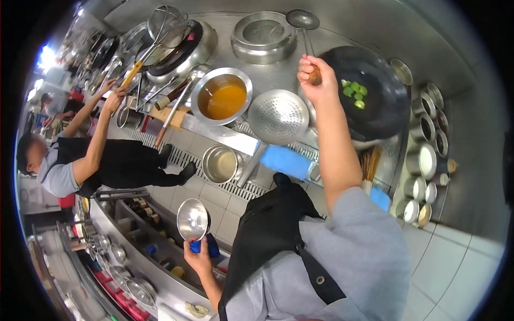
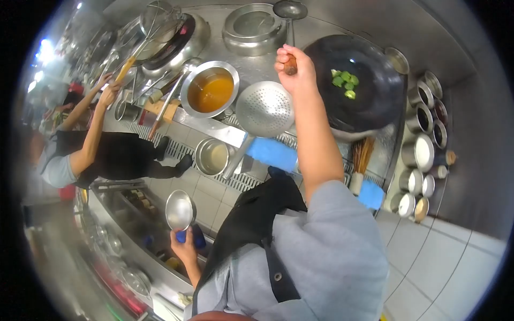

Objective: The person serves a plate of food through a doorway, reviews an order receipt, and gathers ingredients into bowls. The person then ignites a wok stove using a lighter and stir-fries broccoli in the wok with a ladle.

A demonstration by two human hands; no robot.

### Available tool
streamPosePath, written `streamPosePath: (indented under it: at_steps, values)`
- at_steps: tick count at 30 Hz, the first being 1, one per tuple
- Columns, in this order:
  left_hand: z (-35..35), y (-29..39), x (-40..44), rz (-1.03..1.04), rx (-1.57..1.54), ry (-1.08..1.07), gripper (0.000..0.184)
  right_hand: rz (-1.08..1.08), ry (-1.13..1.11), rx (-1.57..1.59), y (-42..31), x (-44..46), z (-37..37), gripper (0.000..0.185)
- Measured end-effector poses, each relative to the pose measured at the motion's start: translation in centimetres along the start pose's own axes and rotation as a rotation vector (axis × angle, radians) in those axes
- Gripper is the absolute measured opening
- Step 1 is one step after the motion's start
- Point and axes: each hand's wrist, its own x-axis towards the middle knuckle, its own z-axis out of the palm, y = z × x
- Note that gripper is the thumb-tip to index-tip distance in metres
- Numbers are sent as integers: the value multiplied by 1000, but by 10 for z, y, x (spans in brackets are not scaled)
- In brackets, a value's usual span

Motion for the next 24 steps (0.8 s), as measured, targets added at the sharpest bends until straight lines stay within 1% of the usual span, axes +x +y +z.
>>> streamPosePath:
  at_steps: [3,4,6,7,8,10,12,14,16,18,20,22,23,24]
  values:
    - [-11,-18,0,18,-42,-21,30,-115,59,-102,-5,-65,14,10]
    - [-15,-25,-1,20,-50,-30,30,-123,63,-111,-5,-84,15,10]
    - [-18,-41,-4,8,-92,-35,30,-186,211,-263,-8,-117,13,9]
    - [-20,-48,-7,9,-99,-45,30,-189,266,-305,-10,-131,5,9]
    - [-21,-53,-9,-12,-130,-59,30,-196,268,-314,-12,-146,-1,9]
    - [-20,-61,-9,-37,-175,-66,30,-218,422,-457,-17,-176,-13,13]
    - [-19,-72,-11,-84,-143,-82,30,-185,414,-571,-27,-201,-44,10]
    - [-15,-79,-7,-103,-150,-68,29,-154,665,-1164,-29,-211,-56,21]
    - [-10,-77,0,-118,-148,-53,29,-238,800,-1626,-28,-210,-48,52]
    - [-7,-67,8,-153,-113,-52,29,-272,852,-1679,-40,-178,-43,78]
    - [0,-57,15,-133,-120,-1,29,-365,725,-1624,-51,-125,-27,71]
    - [1,-40,21,-154,-117,6,28,-406,566,-1572,-63,-65,9,60]
    - [3,-30,24,-161,-113,19,28,-420,476,-1487,-70,-29,20,46]
    - [4,-20,25,-164,-111,38,28,-414,392,-1414,-76,5,38,38]
